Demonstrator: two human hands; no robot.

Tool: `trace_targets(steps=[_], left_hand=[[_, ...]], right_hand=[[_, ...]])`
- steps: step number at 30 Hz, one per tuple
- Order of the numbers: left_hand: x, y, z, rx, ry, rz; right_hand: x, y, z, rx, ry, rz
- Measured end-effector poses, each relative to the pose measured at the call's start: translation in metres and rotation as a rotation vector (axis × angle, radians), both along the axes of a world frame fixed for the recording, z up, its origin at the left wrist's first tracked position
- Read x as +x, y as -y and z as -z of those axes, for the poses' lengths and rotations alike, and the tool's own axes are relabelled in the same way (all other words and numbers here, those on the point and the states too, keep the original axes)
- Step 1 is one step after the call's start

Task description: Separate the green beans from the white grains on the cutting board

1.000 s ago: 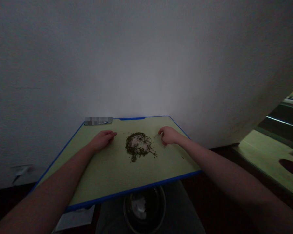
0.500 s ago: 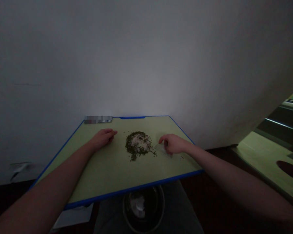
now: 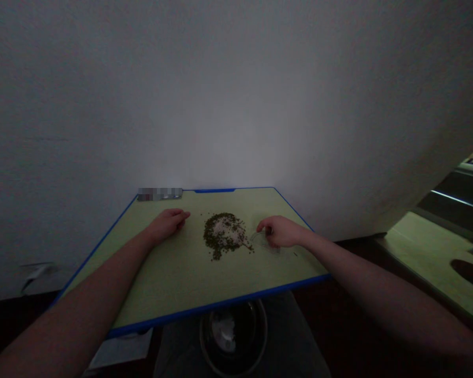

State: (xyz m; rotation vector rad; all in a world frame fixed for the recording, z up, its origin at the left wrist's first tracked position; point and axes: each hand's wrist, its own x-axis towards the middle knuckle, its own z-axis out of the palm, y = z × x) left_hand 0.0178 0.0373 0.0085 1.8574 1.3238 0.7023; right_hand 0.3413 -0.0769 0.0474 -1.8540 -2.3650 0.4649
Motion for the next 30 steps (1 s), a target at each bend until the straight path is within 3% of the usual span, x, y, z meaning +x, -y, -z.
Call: trace_targets(steps=[6, 9, 16, 25, 30], left_hand=[[-0.001, -0.004, 0.004, 0.014, -0.011, -0.005], [-0.003, -0.006, 0.006, 0.040, -0.023, 0.003], [-0.004, -0.007, 0.008, 0.052, -0.012, 0.016], [-0.003, -0.003, 0.003, 0.040, -0.006, 0.009], [-0.003, -0.004, 0.004, 0.028, -0.006, 0.005]], right_hand=[[0.001, 0.008, -0.006, -0.039, 0.011, -0.063], [0.000, 0.005, -0.008, 0.015, 0.015, -0.055], [0.000, -0.006, -0.003, 0.048, 0.027, -0.071], [0.008, 0.005, 0.000, 0.025, -0.004, -0.156], [0.009, 0.003, -0.001, 0.016, -0.036, -0.112]])
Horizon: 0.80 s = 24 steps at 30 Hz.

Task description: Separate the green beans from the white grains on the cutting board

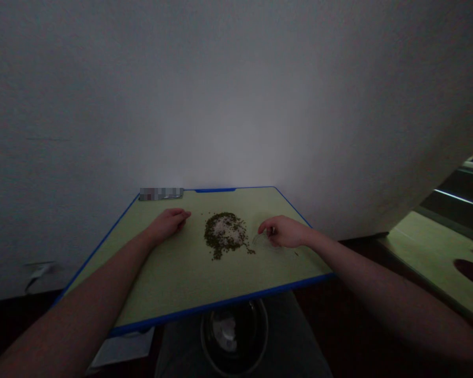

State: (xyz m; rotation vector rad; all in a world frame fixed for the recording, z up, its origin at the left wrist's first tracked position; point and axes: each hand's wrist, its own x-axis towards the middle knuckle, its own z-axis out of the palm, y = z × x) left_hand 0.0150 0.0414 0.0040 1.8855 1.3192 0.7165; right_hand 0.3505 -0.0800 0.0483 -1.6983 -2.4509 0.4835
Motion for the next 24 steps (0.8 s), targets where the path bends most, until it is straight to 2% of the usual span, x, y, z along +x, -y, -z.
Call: trace_targets(steps=[5, 10, 20, 24], left_hand=[[0.000, 0.000, 0.000, 0.015, 0.000, 0.006], [0.000, 0.002, -0.001, 0.012, 0.015, 0.016], [0.002, 0.002, -0.002, -0.012, 0.030, 0.001], [0.003, 0.006, -0.006, 0.001, 0.007, 0.002]], right_hand=[[-0.004, -0.010, 0.003, 0.109, 0.019, 0.002], [-0.006, -0.010, 0.002, 0.069, 0.023, -0.033], [0.000, 0.011, -0.001, 0.002, 0.000, -0.042], [0.000, 0.008, -0.001, 0.052, -0.019, -0.037]])
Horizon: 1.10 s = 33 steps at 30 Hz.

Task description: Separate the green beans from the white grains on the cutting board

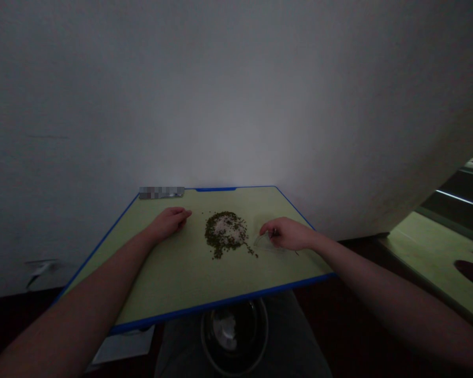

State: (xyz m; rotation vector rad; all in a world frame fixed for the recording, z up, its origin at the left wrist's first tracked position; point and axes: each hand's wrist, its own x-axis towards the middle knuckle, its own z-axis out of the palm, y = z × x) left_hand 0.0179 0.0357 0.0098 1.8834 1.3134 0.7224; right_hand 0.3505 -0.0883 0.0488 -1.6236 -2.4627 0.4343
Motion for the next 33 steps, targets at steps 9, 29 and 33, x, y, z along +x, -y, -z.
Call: trace_targets(steps=[9, 29, 33], left_hand=[[-0.001, -0.002, 0.002, -0.016, 0.028, -0.003], [-0.001, -0.003, 0.003, -0.017, 0.026, 0.005], [0.000, -0.002, 0.002, -0.042, 0.039, -0.001]], right_hand=[[-0.011, -0.006, 0.001, 0.006, 0.020, -0.040], [-0.008, 0.025, 0.009, -0.075, -0.064, 0.094], [-0.011, 0.029, 0.012, -0.056, -0.070, 0.143]])
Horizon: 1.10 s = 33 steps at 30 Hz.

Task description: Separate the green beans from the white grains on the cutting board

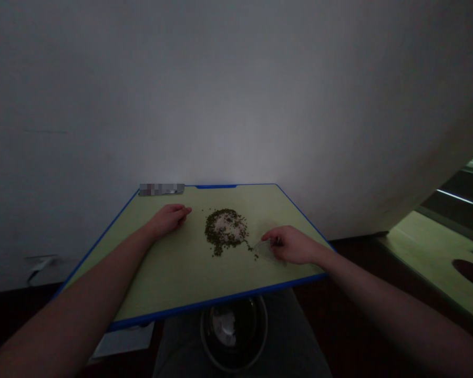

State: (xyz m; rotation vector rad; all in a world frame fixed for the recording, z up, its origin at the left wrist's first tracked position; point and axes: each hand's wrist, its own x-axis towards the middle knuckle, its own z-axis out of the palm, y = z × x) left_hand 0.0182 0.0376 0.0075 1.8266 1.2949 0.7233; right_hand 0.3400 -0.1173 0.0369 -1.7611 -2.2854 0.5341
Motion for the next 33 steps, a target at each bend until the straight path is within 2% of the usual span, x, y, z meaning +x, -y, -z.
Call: trace_targets(steps=[5, 11, 18, 26, 33], left_hand=[[0.000, -0.002, 0.002, -0.002, 0.007, 0.001], [-0.001, -0.002, 0.001, -0.002, -0.030, -0.005], [-0.001, -0.002, 0.002, 0.017, -0.036, -0.001], [0.001, 0.003, -0.002, -0.014, -0.013, -0.015], [0.000, -0.002, 0.000, 0.012, -0.030, 0.007]], right_hand=[[0.003, 0.000, 0.003, 0.031, 0.012, 0.054], [0.006, 0.002, -0.001, -0.019, -0.018, 0.121], [0.001, 0.006, 0.005, 0.009, -0.050, 0.086], [0.010, 0.001, 0.007, 0.035, -0.008, 0.185], [0.006, 0.011, 0.004, -0.033, -0.065, 0.109]])
